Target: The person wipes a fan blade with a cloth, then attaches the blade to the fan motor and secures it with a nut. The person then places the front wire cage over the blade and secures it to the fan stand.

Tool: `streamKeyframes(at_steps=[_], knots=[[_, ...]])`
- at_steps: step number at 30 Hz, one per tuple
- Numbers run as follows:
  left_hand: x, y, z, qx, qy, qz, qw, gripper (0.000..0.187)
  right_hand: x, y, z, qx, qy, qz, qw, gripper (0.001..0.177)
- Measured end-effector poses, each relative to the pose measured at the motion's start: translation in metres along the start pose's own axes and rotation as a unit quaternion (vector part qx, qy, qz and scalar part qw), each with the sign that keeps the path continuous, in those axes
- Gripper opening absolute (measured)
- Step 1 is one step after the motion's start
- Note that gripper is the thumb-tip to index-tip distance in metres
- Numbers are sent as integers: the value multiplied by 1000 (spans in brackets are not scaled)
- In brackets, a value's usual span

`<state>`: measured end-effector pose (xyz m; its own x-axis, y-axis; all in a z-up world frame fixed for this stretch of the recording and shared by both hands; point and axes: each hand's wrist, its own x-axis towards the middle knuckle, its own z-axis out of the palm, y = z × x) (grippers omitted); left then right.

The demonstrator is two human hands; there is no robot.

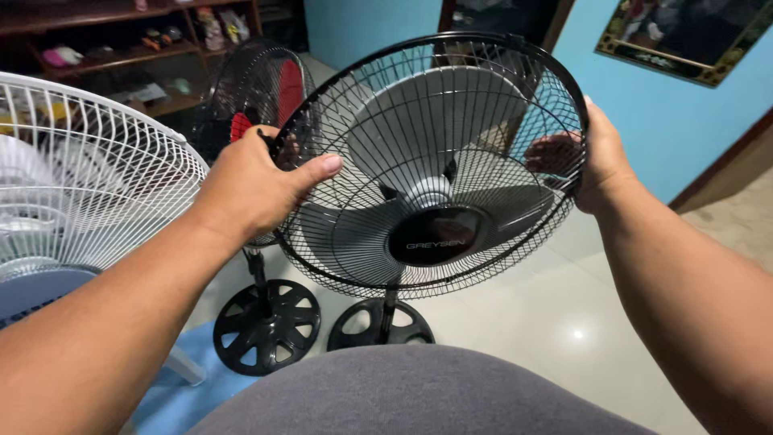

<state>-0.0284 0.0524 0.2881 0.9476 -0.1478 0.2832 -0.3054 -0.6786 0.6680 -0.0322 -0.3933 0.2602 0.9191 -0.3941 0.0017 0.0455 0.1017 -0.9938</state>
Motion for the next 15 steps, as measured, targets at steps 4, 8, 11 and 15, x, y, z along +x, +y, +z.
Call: streamKeyframes(at_steps=[4,8,11,15], knots=[[1,10,-5,36,-20,2,999,88,-2,-4,4,2,-11,-10,1000,65],[4,12,-12,99,-44,33,994,79,-2,-7,4,-8,0,17,1000,58],[11,10,-18,138,-69,50,987,77,0,-6,4,-35,10,38,999,55],[17,9,-20,156,-85,67,982,75,3,-5,1,-2,-10,15,1000,54]])
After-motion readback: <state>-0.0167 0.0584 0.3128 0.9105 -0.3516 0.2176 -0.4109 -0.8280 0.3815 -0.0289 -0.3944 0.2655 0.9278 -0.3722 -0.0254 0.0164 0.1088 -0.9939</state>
